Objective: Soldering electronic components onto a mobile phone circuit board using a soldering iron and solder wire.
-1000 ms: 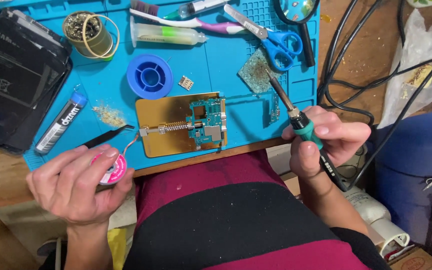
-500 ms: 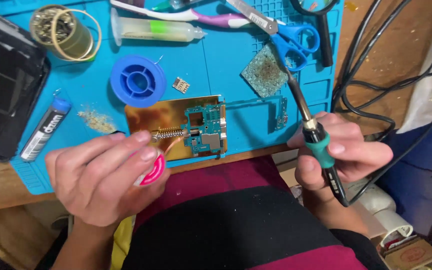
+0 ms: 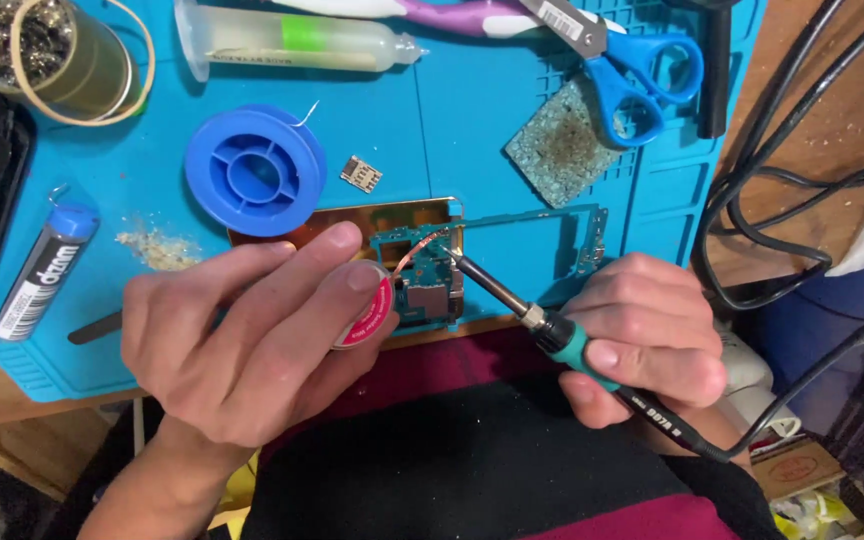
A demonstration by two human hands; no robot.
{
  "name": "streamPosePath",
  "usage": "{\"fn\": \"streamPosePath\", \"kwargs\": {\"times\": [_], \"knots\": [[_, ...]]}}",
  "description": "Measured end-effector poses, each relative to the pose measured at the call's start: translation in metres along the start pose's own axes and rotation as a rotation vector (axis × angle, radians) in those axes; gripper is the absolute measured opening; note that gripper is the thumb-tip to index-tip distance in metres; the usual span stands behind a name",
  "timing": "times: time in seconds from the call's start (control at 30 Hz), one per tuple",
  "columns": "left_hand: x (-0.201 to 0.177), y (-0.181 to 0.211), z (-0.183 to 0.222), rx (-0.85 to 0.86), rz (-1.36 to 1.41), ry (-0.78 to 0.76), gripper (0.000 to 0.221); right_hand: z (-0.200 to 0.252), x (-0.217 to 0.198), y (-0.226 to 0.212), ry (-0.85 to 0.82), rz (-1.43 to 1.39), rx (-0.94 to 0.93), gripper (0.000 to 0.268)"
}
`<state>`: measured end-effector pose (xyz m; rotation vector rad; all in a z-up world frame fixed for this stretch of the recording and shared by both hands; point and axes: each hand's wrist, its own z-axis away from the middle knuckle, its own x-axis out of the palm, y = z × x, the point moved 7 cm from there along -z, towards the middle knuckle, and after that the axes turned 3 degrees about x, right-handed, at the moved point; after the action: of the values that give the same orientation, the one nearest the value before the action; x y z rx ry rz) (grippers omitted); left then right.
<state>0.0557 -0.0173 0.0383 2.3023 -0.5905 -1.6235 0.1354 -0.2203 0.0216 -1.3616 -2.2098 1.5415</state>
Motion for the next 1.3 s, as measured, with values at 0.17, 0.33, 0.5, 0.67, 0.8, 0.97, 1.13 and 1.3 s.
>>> {"fn": "streamPosePath", "kwargs": {"times": [0.17,0.33,0.5,0.67,0.8,0.97,1.13,1.3], "knots": [[-0.001,-0.005,0.001,0.026,0.016,0.001,0.015,-0.001,0.007,0.002,-0.030,0.002,-0.002,0.020],[-0.003,-0.007,0.004,0.046,0.004,0.009,0.018,-0.003,0.012,0.001,-0.033,0.019,-0.009,0.019],[-0.004,-0.008,0.005,0.052,-0.002,0.009,0.019,-0.004,0.014,0.000,-0.053,0.041,0.011,0.019],[-0.003,-0.008,0.005,0.070,-0.004,0.018,0.018,-0.003,0.015,0.002,-0.029,0.032,-0.018,0.019],[-0.003,-0.008,0.005,0.062,-0.014,-0.004,0.019,-0.007,0.016,0.002,-0.025,0.035,-0.005,0.019],[-0.003,-0.008,0.003,0.065,-0.004,-0.006,0.021,-0.005,0.016,0.002,-0.016,0.036,-0.017,0.019],[-0.003,-0.009,0.004,0.063,0.002,-0.008,0.020,-0.004,0.019,0.003,-0.010,0.026,-0.054,0.018],[-0.003,-0.009,0.006,0.061,-0.012,0.001,0.018,-0.004,0.019,0.003,-0.011,0.036,-0.052,0.018]]}}
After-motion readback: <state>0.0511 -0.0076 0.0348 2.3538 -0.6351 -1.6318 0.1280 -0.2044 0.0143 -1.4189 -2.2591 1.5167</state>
